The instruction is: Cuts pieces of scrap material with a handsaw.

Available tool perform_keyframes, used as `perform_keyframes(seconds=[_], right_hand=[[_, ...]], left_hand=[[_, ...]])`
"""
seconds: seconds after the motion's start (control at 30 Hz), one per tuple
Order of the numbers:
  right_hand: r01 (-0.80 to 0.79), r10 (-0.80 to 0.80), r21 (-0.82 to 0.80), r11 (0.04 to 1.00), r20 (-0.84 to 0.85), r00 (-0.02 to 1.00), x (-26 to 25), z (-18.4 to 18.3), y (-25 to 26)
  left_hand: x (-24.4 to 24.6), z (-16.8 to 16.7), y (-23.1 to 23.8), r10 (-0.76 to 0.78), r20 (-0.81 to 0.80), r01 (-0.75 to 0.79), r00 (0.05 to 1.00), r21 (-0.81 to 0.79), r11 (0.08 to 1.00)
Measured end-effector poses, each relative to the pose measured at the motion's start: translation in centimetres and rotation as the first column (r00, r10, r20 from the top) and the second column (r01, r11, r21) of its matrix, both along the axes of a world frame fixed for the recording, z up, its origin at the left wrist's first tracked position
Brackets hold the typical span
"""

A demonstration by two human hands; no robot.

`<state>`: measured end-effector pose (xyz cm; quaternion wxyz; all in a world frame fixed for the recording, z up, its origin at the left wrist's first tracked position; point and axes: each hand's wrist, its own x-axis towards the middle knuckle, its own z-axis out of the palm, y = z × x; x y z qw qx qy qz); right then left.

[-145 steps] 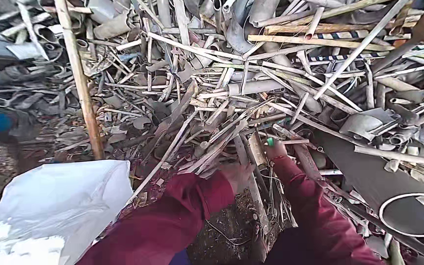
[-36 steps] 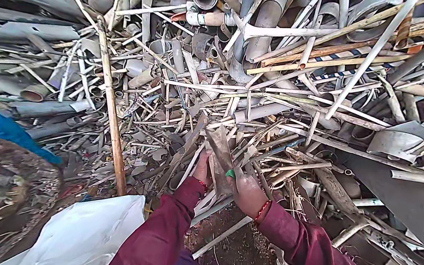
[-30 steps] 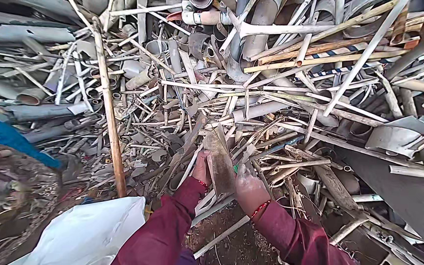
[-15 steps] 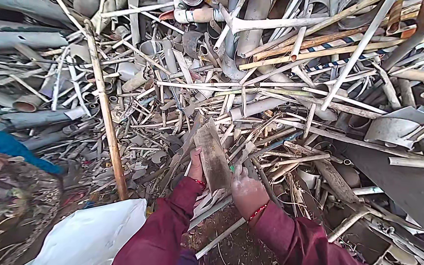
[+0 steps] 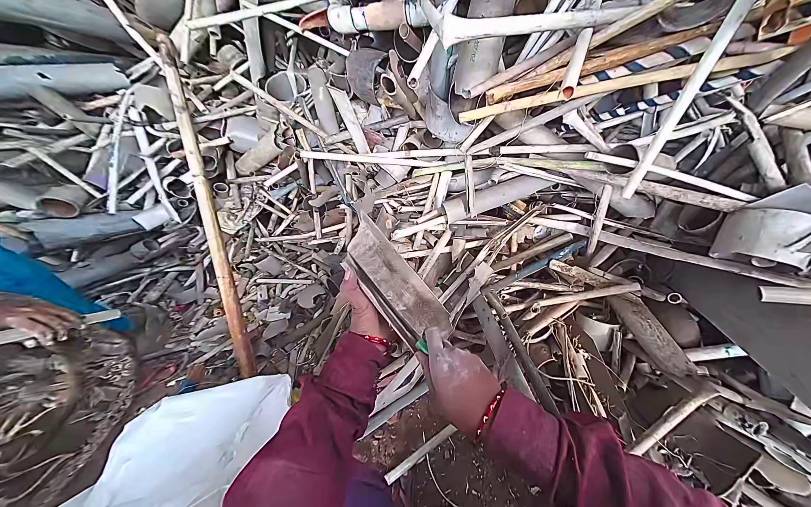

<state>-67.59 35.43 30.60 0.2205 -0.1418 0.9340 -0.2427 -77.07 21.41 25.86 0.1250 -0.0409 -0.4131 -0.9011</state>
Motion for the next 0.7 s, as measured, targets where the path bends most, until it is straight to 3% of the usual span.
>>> perform_keyframes(seconds=[0.07,0.17,0.23,0.37,0.5,0.57,0.63,0.7], right_hand=[[-0.042,0.042,0.003,0.999,0.016,0.999,-0.4,-0.3,0.1],[0.101,-0.101,0.079,0.992,0.000,0.995,-1.4,-1.0,0.5],[0.131,-0.132,0.041,0.990,0.014,0.991,-1.4,-1.5,0.5],[-0.025,0.028,-0.056,0.998,0.037,0.999,-1.1,-2.2,0.3],[0.096,-0.095,0.113,0.989,-0.008,0.995,-1.9,-1.8,0.4],[0.092,-0.092,0.033,0.995,0.015,0.996,-1.7,-2.1,0.2],[-0.008,0.011,-0.062,0.998,0.061,0.998,-1.5,-2.3,0.0],[-0.031,0.033,-0.047,0.998,0.055,0.998,-1.7,-2.4,0.1]], left_hand=[[-0.5,-0.1,-0.8,0.015,0.056,-0.017,0.998,0.031,0.999],[-0.9,0.0,-1.5,0.041,0.085,-0.044,0.996,0.024,0.999],[-0.7,0.2,-1.3,0.055,0.082,-0.054,0.995,-0.013,0.998],[-0.6,0.0,-1.6,0.023,0.085,-0.025,0.996,0.030,0.999],[-0.3,0.5,-0.9,0.043,0.163,-0.046,0.986,0.020,0.999],[0.0,0.6,-0.2,0.052,0.189,-0.049,0.981,-0.020,0.999],[0.1,0.4,-0.1,0.060,0.184,-0.054,0.981,-0.037,0.998],[-0.1,0.1,-0.6,0.054,0.165,-0.045,0.985,-0.056,0.997]])
